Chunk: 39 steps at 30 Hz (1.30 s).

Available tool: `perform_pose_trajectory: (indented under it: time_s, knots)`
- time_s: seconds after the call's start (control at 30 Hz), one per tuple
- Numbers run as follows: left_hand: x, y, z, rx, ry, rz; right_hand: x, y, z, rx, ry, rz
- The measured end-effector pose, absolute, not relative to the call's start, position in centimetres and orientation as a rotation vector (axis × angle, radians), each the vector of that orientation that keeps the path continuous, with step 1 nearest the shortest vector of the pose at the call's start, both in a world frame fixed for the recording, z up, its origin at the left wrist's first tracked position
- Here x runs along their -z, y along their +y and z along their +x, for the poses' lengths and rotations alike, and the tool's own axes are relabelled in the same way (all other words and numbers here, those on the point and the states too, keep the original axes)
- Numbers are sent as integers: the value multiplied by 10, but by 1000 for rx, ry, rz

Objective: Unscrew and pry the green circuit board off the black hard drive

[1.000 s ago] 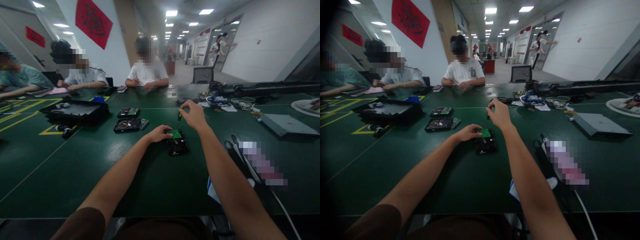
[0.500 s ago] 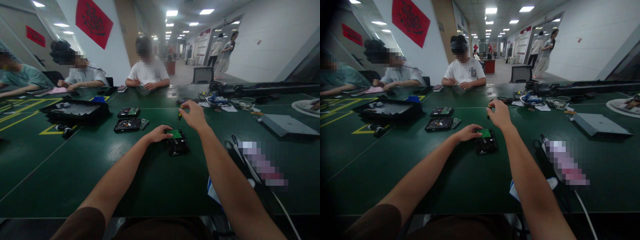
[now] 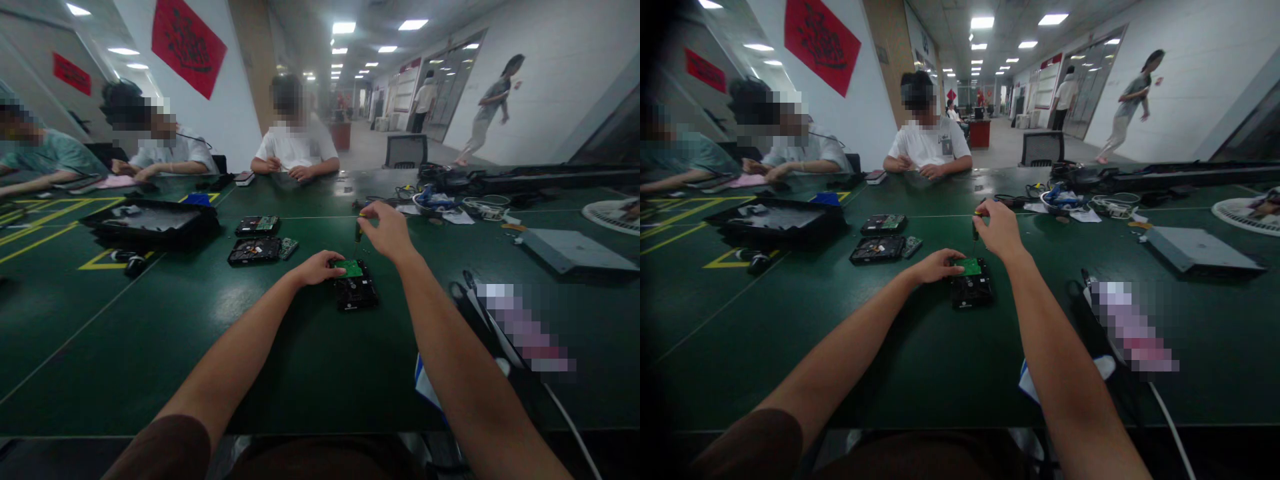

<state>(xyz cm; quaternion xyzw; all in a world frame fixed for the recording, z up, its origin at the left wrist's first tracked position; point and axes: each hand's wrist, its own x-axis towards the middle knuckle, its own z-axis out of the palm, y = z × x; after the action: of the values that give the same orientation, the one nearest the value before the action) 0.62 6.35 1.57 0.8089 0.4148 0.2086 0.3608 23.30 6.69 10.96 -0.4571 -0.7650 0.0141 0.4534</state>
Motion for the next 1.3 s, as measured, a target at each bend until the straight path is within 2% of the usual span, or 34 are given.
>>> perform_pose_trajectory:
  time_s: [1.3]
  knots:
    - [-14, 66, 5, -543, 1077, 2111, -108, 67, 233, -72, -1923, -1128]
